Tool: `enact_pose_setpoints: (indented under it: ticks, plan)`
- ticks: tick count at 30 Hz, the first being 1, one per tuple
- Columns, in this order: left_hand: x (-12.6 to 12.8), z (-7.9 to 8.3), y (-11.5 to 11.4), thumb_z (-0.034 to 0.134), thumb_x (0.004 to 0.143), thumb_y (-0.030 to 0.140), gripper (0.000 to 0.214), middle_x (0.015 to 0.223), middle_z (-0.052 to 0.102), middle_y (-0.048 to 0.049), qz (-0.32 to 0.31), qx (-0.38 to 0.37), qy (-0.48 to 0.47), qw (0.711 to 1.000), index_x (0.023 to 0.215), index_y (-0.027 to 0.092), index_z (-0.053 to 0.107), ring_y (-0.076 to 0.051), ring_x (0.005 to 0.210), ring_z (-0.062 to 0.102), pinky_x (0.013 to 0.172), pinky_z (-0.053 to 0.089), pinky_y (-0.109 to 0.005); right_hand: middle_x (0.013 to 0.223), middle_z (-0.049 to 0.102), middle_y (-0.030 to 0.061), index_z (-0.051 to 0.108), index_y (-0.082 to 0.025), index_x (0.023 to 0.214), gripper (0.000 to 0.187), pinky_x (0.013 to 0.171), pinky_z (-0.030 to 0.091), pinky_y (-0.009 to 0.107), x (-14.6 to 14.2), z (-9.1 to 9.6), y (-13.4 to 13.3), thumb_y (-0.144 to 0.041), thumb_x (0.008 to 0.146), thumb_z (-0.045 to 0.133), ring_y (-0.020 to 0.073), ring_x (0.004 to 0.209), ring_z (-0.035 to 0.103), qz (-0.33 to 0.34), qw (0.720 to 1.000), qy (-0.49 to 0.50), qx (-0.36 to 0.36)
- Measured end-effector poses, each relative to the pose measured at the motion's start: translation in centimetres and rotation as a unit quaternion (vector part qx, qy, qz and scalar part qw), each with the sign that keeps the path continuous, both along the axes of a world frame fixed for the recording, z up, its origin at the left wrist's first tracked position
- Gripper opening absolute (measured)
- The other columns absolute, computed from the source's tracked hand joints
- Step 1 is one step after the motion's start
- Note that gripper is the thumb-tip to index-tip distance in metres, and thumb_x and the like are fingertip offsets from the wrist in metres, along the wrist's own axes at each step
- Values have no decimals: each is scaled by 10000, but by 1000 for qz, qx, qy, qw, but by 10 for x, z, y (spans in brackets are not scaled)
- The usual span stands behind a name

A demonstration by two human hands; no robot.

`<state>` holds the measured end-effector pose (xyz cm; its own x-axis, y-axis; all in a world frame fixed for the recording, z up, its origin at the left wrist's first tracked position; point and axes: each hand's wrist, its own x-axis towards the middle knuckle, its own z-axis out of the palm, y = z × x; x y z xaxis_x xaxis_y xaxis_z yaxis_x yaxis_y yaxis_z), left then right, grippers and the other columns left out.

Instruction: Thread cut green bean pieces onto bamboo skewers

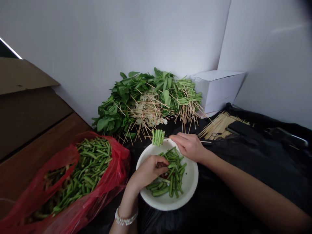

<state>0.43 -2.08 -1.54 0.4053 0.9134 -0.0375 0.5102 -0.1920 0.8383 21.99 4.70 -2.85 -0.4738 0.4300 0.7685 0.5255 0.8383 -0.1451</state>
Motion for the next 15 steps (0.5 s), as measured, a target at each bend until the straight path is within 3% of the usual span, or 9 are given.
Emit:
enact_pose_setpoints:
  ticks: [4, 7, 11, 15]
  plan:
    - [-1, 6, 6, 714, 754, 254, 124, 777, 718, -34, 112, 37, -73, 990, 850, 195, 765, -180, 706, 614, 668, 449, -261, 836, 667, 55, 651, -141, 1098, 286, 674, 480, 243, 0, -1, 1, -149, 949, 407, 133, 737, 611, 9, 999, 44, 6]
    - [-4, 9, 11, 760, 711, 243, 129, 751, 705, -34, 195, 40, -162, 967, 818, 170, 756, -159, 677, 604, 650, 451, -245, 879, 677, 60, 641, -152, 1131, 290, 693, 499, 252, 0, -3, 2, -149, 944, 420, 137, 769, 625, 15, 997, 72, -6]
    - [-11, 11, 15, 828, 647, 260, 216, 768, 702, -24, 271, 9, -314, 910, 814, 166, 729, -129, 685, 619, 643, 479, -214, 878, 675, 59, 645, -159, 1125, 276, 681, 500, 256, -1, -3, 2, -155, 942, 439, 137, 762, 620, 16, 997, 75, -7]
    - [-16, 14, 16, 860, 617, 243, 294, 809, 717, -27, 279, -42, -470, 836, 865, 158, 727, -98, 694, 636, 642, 499, -181, 848, 666, 53, 649, -150, 1122, 286, 661, 493, 254, -1, -3, 1, -136, 939, 429, 133, 730, 608, 25, 998, 52, 3]
